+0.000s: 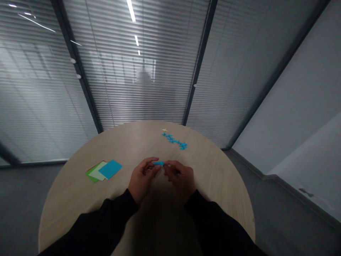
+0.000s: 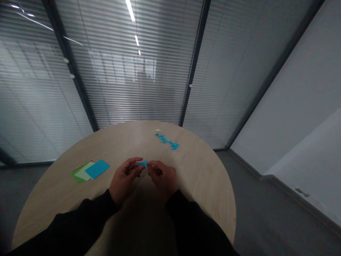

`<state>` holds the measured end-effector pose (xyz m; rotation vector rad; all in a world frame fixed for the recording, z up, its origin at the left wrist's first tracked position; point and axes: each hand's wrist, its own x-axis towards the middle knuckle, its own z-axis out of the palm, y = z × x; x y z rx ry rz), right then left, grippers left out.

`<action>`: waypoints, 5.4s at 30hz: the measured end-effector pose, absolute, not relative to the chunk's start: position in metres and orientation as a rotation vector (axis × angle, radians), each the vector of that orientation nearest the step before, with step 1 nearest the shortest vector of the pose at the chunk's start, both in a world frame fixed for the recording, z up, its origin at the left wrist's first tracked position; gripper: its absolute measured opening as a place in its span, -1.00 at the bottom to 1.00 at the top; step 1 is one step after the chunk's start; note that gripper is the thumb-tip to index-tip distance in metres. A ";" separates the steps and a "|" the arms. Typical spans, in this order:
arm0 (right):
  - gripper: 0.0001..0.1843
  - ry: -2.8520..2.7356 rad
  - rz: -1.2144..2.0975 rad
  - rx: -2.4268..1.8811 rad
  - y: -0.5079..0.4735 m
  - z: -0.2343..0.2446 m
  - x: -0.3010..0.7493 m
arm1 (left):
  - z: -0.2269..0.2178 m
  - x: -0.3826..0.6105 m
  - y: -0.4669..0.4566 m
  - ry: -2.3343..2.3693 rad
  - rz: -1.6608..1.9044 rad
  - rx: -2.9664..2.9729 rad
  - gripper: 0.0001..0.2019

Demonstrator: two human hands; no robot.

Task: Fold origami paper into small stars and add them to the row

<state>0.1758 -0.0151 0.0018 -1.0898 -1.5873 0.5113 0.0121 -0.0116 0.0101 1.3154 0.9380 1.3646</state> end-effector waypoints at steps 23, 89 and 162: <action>-0.91 -1.460 0.764 -0.882 -0.017 0.011 0.170 | 0.011 0.005 -0.012 0.885 1.383 1.502 -0.89; -0.79 -1.296 1.007 -0.943 -0.017 0.011 0.159 | 0.014 0.010 -0.011 0.933 1.296 1.348 -0.74; -0.78 -1.318 1.053 -1.055 -0.011 0.004 0.167 | 0.012 0.004 -0.009 1.130 1.080 1.643 -0.65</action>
